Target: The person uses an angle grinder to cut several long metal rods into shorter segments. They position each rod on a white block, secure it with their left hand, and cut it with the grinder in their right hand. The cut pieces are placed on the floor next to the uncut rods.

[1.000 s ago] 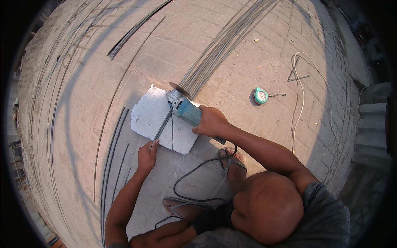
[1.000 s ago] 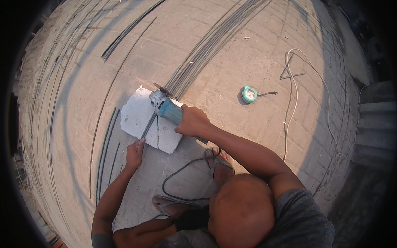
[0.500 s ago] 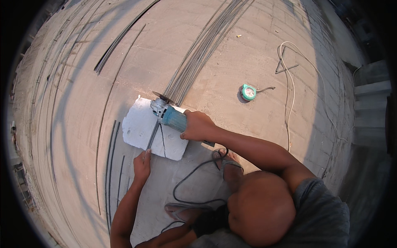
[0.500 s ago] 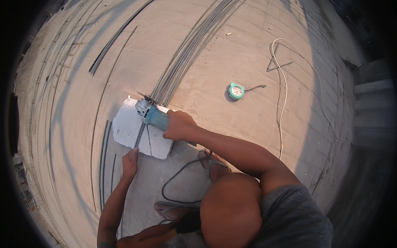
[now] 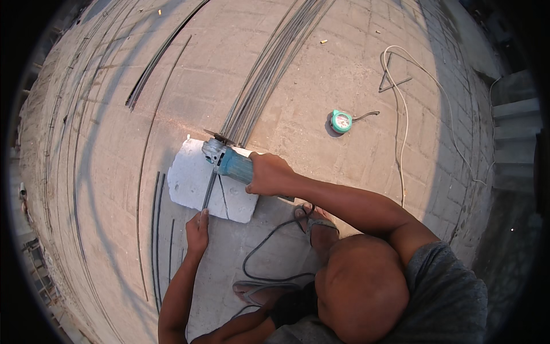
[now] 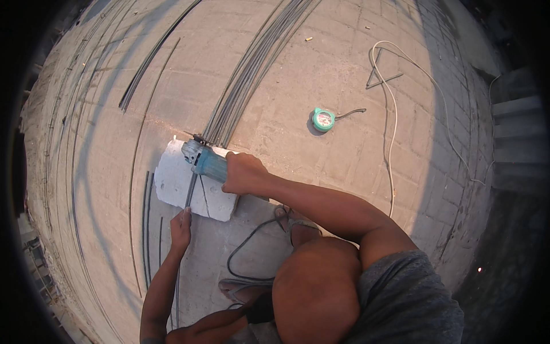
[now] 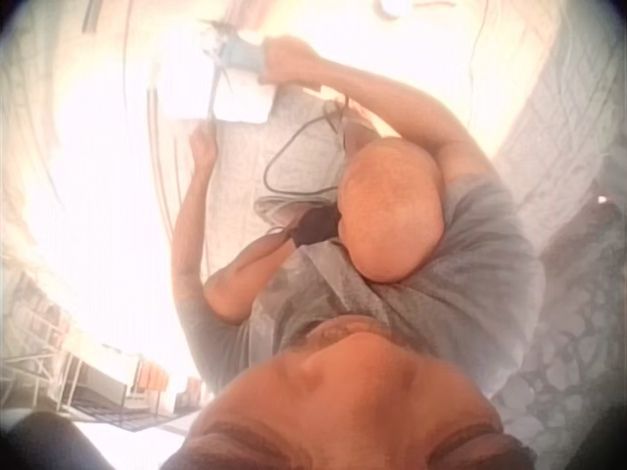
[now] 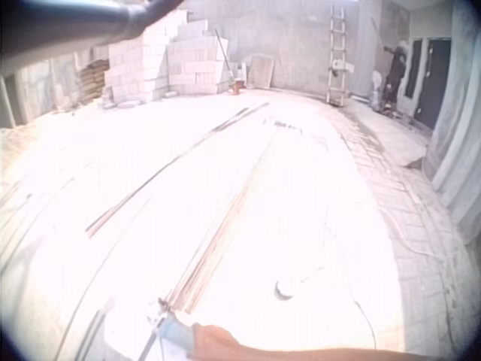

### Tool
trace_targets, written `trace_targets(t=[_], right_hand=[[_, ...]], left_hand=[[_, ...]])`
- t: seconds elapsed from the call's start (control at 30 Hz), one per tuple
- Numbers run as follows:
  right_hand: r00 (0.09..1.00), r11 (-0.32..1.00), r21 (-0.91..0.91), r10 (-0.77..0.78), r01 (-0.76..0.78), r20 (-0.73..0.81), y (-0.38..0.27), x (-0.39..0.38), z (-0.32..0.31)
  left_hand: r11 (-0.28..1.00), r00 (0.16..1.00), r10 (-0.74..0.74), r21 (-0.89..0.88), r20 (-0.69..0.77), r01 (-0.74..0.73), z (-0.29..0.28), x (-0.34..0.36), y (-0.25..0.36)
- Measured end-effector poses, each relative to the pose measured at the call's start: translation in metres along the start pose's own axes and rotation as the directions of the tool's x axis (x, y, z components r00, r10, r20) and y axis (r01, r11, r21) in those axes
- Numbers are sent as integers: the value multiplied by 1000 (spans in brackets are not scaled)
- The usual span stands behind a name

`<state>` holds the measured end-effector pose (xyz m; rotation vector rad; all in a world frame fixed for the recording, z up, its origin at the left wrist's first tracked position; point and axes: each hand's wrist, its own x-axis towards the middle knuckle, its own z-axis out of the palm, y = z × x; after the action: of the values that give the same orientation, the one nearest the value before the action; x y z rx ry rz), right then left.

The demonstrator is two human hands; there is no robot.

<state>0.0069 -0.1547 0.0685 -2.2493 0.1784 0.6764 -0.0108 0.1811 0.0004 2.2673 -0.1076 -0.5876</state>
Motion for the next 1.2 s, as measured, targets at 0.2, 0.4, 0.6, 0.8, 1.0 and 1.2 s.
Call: trace_targets(t=[0.2,0.4,0.6,0.8,1.0,1.2], right_hand=[[1000,1000,19,15,-15,-2,0,-1,0],[996,998,52,38,-34,-86,5,-5,3],[991,984,174,59,-37,-123,1,-7,-22],[981,901,431,35,52,-191,-7,-11,-48],[995,534,845,83,4,-57,-24,-6,-69],[1000,384,923,19,-21,14,-30,2,-69]], left_hand=[[1000,1000,11,-18,4,-11,1,-1,1],[1000,1000,17,3,-25,-17,3,-1,3],[996,995,23,89,-97,-15,0,-4,-1],[961,988,-14,270,-156,56,-15,-10,23],[801,809,531,460,-253,-382,-32,-21,55],[825,833,541,-116,-118,-553,-1,-12,162]])
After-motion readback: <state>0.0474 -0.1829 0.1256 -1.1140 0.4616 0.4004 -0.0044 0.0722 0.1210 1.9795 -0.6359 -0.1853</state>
